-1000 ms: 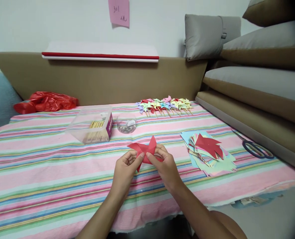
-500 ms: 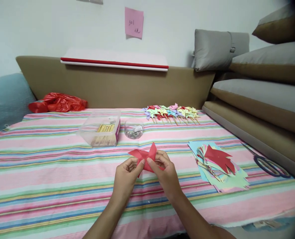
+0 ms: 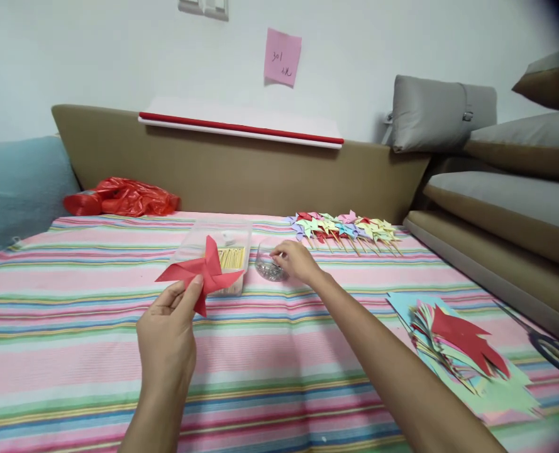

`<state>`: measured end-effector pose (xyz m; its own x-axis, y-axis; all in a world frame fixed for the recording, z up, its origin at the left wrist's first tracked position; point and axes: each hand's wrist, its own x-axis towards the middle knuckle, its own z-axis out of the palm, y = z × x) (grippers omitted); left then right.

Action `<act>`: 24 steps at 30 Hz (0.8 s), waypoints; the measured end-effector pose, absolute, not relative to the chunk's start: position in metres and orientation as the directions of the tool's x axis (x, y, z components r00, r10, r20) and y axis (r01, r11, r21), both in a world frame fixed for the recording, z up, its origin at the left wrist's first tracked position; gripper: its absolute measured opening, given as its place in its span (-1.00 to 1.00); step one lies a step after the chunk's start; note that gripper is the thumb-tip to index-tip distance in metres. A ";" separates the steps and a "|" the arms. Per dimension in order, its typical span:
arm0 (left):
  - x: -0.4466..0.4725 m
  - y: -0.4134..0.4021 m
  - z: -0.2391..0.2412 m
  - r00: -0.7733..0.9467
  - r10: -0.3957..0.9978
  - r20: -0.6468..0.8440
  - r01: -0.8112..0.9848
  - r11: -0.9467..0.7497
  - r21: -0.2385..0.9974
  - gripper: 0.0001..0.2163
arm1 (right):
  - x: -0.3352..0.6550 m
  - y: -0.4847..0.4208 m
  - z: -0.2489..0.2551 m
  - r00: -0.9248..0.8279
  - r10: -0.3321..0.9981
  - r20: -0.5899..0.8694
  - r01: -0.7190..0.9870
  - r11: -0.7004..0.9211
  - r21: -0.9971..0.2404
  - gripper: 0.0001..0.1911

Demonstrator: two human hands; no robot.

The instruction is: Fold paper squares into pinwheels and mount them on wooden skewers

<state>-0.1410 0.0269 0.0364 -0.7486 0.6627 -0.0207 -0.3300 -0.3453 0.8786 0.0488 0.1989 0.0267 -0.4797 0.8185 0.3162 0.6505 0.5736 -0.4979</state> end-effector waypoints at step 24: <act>-0.134 0.022 0.032 -0.698 0.712 -0.075 -0.421 -0.324 0.847 -0.71 | 0.013 0.252 0.020 -0.647 0.737 -0.196 0.757 0.651 -0.051 -0.71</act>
<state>-0.1342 0.0223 0.0320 -0.6980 0.7122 -0.0746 -0.4211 -0.3239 0.8472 0.0127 0.2516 0.0202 -0.6466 0.7373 -0.1956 0.7575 0.6509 -0.0509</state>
